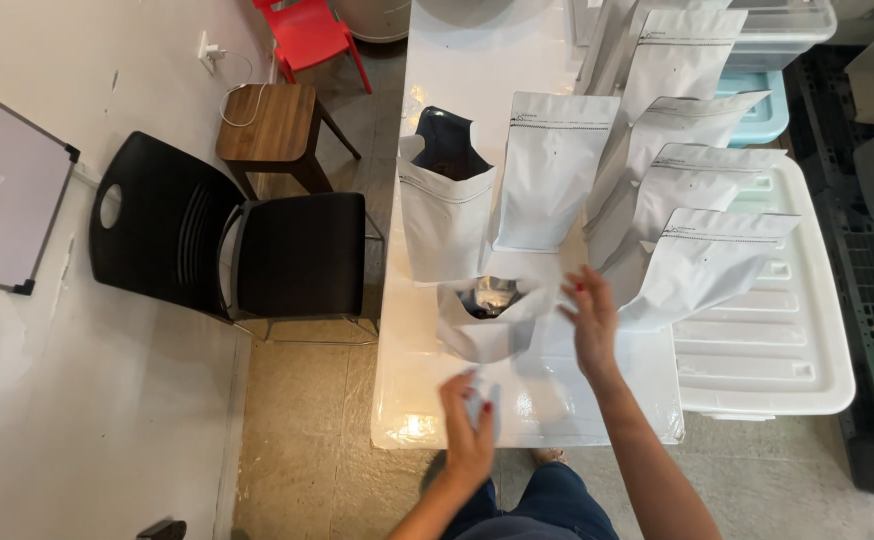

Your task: Sealing coffee bags using an impulse sealer and organizing them on a table

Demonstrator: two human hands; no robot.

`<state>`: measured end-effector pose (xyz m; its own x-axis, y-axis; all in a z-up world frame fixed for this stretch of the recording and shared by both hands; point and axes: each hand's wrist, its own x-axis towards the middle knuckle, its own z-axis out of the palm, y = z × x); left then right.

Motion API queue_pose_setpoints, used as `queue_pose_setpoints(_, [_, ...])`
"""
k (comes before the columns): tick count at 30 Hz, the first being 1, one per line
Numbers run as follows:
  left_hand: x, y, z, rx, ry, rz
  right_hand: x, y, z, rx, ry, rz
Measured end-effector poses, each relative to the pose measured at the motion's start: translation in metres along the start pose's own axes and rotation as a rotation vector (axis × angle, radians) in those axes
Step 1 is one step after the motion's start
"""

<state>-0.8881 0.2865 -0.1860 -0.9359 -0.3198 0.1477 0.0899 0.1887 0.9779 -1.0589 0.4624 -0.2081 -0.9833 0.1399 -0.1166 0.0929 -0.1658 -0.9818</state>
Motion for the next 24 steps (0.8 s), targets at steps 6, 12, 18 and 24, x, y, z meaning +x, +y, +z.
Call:
queue_pose_setpoints(6, [0.074,-0.004,-0.047,0.071,0.06,-0.007,-0.066,-0.018,0.018,-0.355,-0.01,-0.237])
queue_pose_setpoints(12, [0.091,-0.016,-0.015,0.059,0.263,0.07,-0.014,0.027,0.03,-0.335,-0.093,-0.331])
queue_pose_setpoints(18, [0.092,-0.014,-0.013,-0.044,0.197,-0.206,-0.006,0.039,0.006,-0.225,-0.092,-0.145])
queue_pose_setpoints(24, [0.105,0.015,-0.031,0.148,0.17,-0.148,-0.017,0.012,0.002,-0.279,-0.109,-0.161])
